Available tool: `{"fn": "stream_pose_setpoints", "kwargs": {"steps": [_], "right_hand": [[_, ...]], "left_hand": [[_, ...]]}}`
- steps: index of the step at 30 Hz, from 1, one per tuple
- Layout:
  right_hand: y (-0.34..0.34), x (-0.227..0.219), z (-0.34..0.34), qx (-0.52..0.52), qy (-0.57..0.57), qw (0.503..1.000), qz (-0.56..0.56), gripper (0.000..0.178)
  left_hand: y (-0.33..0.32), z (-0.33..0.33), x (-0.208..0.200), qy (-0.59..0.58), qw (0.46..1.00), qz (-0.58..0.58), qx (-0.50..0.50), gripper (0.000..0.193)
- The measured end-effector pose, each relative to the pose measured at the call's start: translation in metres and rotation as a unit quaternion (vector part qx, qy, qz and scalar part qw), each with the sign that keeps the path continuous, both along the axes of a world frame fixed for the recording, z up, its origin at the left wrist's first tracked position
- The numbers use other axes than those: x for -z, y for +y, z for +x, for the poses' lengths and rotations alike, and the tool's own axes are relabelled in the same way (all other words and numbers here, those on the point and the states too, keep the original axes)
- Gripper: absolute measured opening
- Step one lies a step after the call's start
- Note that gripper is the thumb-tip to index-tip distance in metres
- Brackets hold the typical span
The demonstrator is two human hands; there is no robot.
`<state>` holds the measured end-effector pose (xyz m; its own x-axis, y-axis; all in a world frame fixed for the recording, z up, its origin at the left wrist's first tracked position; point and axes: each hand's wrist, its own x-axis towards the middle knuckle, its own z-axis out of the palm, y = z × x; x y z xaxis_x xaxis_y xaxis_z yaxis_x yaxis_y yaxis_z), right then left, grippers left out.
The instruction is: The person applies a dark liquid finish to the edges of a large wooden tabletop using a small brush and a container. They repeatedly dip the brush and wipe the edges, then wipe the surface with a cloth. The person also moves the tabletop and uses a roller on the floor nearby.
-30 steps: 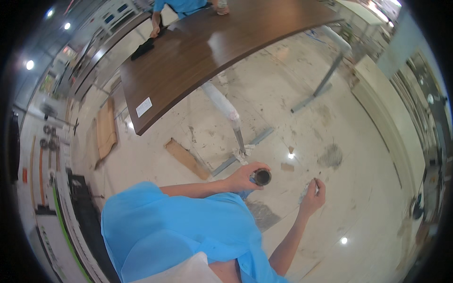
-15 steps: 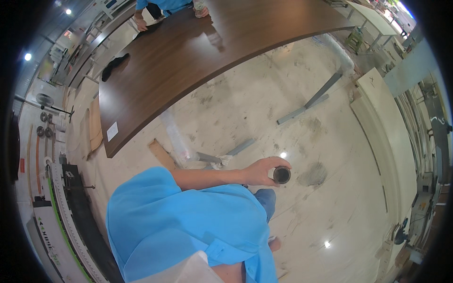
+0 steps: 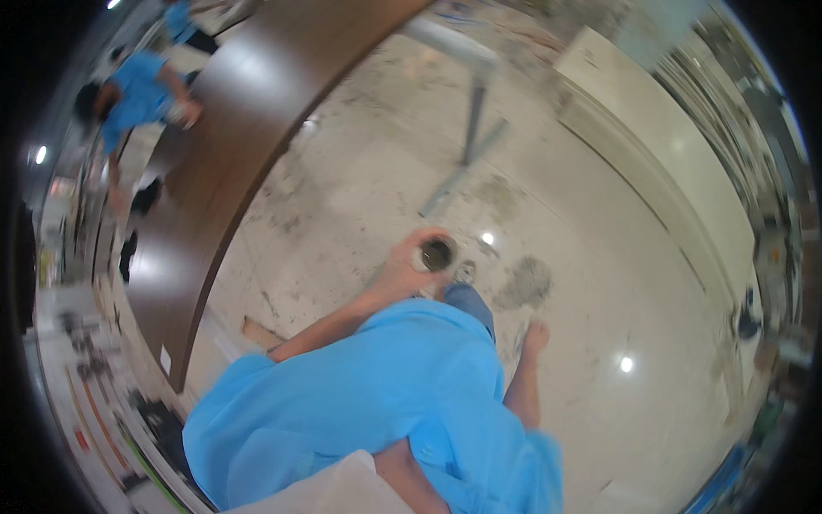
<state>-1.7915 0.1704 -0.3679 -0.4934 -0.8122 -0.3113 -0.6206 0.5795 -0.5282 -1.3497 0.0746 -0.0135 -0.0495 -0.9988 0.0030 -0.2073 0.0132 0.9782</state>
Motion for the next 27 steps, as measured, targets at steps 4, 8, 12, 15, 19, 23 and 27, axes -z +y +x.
{"fn": "stream_pose_setpoints", "kwargs": {"steps": [4,8,12,15,19,23,27], "right_hand": [[-0.206,-0.089,0.005,0.012,-0.009,0.988,-0.155,0.037],[-0.35,-0.181,0.036,0.031,-0.126,0.964,-0.234,0.036],[-0.41,-0.214,0.093,0.029,-0.258,0.93,-0.262,0.026],[-0.451,-0.225,0.11,0.037,-0.333,0.909,-0.246,0.022],[-0.501,-0.265,0.091,0.039,-0.35,0.917,-0.186,0.017],[-0.567,-0.319,0.057,-0.006,-0.341,0.905,-0.254,0.012],[-0.625,-0.344,0.027,-0.009,-0.309,0.903,-0.299,0.011]], "left_hand": [[-0.071,-0.016,-0.018,-0.019,0.999,-0.018,-0.032,0.066],[-0.147,-0.043,-0.014,-0.043,0.998,-0.028,-0.03,0.066],[-0.219,-0.055,-0.002,-0.037,0.999,-0.031,-0.021,0.069],[-0.289,-0.071,0.014,-0.056,0.997,-0.059,-0.013,0.072],[-0.391,-0.099,0.033,-0.07,0.996,-0.051,-0.004,0.069],[-0.496,-0.139,0.046,-0.078,0.995,-0.056,0.029,0.066],[-0.585,-0.183,0.051,-0.058,0.995,-0.048,0.072,0.065]]}}
